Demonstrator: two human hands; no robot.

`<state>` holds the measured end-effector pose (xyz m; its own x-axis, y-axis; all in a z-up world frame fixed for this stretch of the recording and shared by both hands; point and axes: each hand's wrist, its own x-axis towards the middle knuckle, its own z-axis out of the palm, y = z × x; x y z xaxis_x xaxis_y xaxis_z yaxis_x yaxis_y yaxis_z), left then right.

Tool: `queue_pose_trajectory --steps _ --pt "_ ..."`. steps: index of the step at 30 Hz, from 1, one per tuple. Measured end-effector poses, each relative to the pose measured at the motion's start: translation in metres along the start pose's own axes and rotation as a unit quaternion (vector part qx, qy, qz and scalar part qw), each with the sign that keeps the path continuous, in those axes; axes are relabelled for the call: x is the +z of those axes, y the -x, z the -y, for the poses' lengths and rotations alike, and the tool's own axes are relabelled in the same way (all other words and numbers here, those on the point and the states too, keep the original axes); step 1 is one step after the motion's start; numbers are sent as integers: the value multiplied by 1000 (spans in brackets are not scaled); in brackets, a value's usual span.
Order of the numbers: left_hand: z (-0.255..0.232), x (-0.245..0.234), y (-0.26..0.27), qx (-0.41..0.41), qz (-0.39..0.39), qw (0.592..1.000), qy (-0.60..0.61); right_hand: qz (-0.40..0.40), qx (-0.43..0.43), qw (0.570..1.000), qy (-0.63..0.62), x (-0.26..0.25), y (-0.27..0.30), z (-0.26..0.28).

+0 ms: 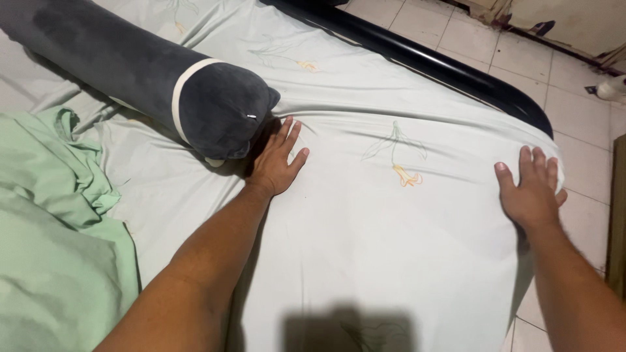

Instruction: The person smoothes a bedsheet and repositions pillows and a bolster on a bed by hand.

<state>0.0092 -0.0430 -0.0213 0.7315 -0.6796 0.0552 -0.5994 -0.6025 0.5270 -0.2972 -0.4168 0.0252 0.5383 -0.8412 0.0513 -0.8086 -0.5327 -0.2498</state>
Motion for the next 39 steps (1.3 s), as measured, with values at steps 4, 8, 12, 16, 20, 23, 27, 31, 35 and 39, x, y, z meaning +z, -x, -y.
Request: queue_pose_trajectory --steps 4,8,12,16,20,23,27,31,35,39 --pt "-5 0 1 -22 20 1000 -8 19 -24 997 -74 -1 -13 -27" --pt "-1 1 0 -15 13 1000 -2 16 -93 990 -108 -2 -32 -44" --pt "7 9 -1 42 -34 998 -16 60 9 998 -23 -15 -23 -21" --pt "9 10 -3 21 -18 1000 9 6 -108 994 -24 -3 3 21" --pt "7 10 -2 25 -21 999 3 52 -153 987 16 14 13 28" --pt "9 10 0 18 -19 1000 9 -2 -78 997 -13 5 2 8" --pt "8 10 -2 31 -28 999 7 -6 38 997 -61 -3 -6 -12" --pt "5 8 -1 18 -21 1000 0 -6 26 995 -100 4 -14 -22" --pt "4 4 0 1 4 1000 9 16 12 1000 -1 -7 -18 -16" --pt "3 5 -2 -5 3 1000 10 -12 -93 996 2 2 23 20"
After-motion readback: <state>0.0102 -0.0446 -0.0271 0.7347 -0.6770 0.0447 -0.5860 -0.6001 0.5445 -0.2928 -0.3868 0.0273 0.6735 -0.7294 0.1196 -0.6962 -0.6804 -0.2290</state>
